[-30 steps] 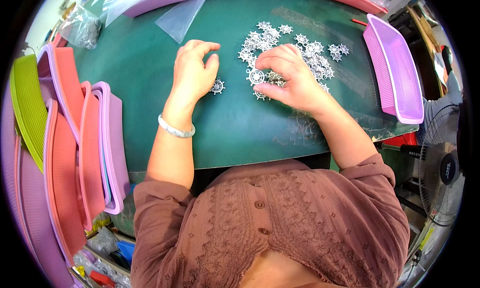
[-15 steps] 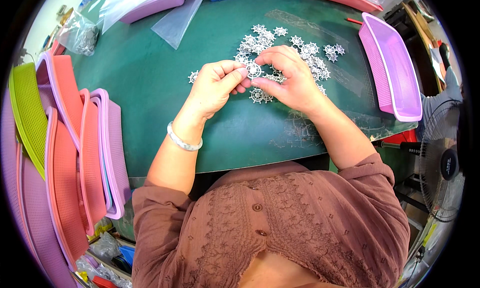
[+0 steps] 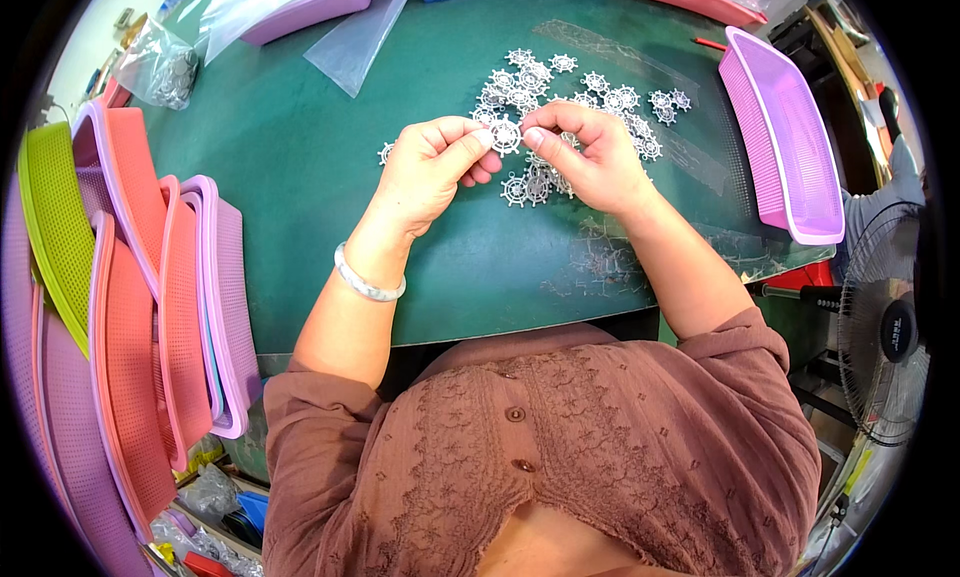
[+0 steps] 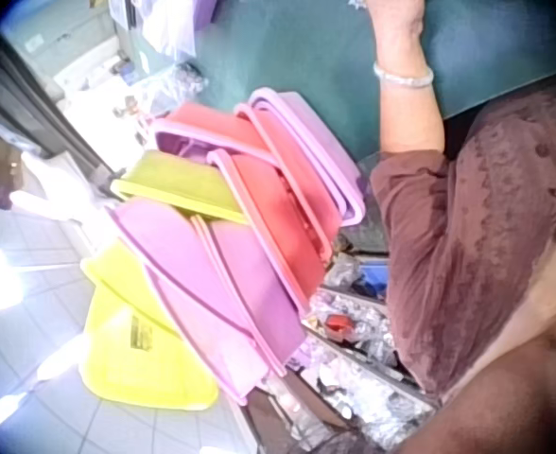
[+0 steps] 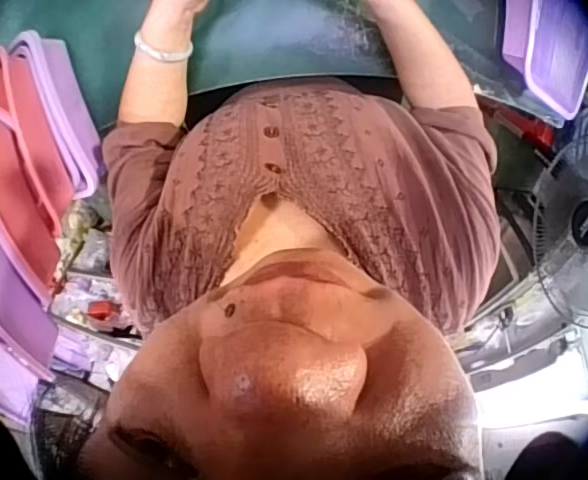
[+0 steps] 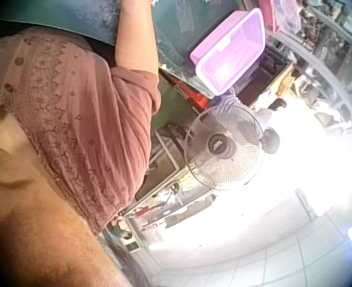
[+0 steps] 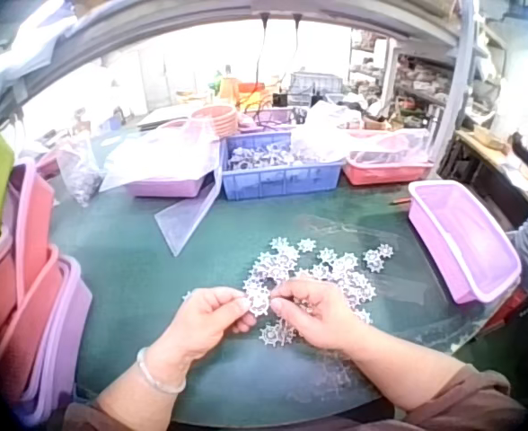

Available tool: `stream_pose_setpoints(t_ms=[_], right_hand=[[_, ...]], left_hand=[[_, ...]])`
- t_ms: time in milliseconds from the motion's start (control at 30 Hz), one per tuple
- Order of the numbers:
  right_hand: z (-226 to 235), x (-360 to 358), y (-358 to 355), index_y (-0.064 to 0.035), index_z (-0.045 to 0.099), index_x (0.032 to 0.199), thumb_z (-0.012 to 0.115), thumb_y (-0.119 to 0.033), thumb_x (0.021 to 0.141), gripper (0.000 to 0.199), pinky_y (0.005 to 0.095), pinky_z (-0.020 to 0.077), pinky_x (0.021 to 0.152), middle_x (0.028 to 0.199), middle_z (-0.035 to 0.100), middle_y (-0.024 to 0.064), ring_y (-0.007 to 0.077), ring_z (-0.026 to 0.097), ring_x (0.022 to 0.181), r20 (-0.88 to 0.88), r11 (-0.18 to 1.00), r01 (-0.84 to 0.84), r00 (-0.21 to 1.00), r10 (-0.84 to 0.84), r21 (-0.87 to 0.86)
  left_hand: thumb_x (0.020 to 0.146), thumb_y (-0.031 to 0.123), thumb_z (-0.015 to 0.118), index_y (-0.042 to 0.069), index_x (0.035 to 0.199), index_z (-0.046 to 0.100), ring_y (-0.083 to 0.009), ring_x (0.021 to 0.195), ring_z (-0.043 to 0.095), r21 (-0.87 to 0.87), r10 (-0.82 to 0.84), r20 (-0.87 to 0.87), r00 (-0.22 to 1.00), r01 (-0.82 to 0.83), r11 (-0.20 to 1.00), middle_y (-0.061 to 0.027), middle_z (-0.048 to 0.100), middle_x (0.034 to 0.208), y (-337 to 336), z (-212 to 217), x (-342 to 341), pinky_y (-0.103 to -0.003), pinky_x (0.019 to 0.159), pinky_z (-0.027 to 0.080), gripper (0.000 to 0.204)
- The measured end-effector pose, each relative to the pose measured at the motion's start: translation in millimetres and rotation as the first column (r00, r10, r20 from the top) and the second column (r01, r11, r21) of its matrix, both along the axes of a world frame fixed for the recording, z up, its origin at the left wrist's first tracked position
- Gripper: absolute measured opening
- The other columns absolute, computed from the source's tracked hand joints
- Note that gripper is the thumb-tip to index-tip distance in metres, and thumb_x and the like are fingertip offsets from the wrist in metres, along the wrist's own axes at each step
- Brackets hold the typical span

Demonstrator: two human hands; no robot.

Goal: The person picks up small silver ship-wheel-shaped metal pieces from a green table and links them together by hand. They repeatedly pick, connect, and place the pieces, gradually forming a small chain of linked parts.

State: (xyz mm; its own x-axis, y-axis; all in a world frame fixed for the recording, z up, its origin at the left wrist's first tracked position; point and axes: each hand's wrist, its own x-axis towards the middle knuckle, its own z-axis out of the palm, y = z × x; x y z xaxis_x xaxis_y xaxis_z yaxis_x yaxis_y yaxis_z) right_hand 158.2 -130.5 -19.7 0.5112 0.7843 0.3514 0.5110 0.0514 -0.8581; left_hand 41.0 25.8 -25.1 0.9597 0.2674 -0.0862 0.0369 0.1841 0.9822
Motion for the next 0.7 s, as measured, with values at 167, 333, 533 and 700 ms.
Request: stream_pose_setpoints(t_ms=[167,333,533,700], right_hand=[[-0.2,-1.3,0.0,-0.0001,0.064,0.086,0.061,-0.014,0.081,0.015,0.0267,0.0455,0.07,0.079,0.063,0.007,0.0122,0.057,0.075,-0.083,0.999,-0.005,0.997,0.0,-0.051],[-1.7,-0.9,0.2,-0.0003,0.064,0.086,0.061,-0.015,0.081,0.016,0.0264,0.0452,0.069,0.079,0.063,0.0059,0.0113,0.057,0.075,-0.123,0.998,-0.002,0.992,-0.005,-0.059],[-2.0,-1.0,0.3,-0.0001,0.064,0.086,0.061,-0.014,0.081,0.015,0.0258,0.0447,0.068,0.079,0.063,0.0055,0.0108,0.056,0.074,-0.142,0.998,-0.003,0.99,-0.006,-0.061],[-2.2,-0.9,0.1,-0.0003,0.064,0.086,0.061,-0.014,0.081,0.015,0.0253,0.0446,0.066,0.077,0.063,0.0044,0.0098,0.055,0.072,-0.168,0.998,-0.011,0.986,0.001,-0.056]], left_hand=[[0.086,0.017,0.056,0.004,0.087,0.062,-0.0084,0.061,0.056,-0.016,0.006,0.012,1.0,-0.006,1.0,-0.0024,0.062,0.071,0.2,-1.1,0.0,-0.021,0.058,0.043,0.015],[0.086,0.018,0.055,0.003,0.084,0.062,-0.0075,0.061,0.054,-0.035,0.019,0.005,1.0,-0.019,0.999,-0.0025,0.062,0.07,-1.1,0.1,0.0,-0.02,0.057,0.043,0.017],[0.086,0.017,0.056,0.003,0.085,0.062,-0.0084,0.061,0.055,-0.06,0.015,0.009,1.0,-0.014,0.998,-0.0028,0.062,0.07,-0.2,-1.6,0.3,-0.02,0.057,0.044,0.016],[0.087,0.016,0.056,0.003,0.087,0.062,-0.0093,0.061,0.056,-0.071,0.013,0.026,1.0,-0.011,0.997,-0.0033,0.062,0.071,-0.2,-2.8,0.5,-0.021,0.057,0.044,0.014]])
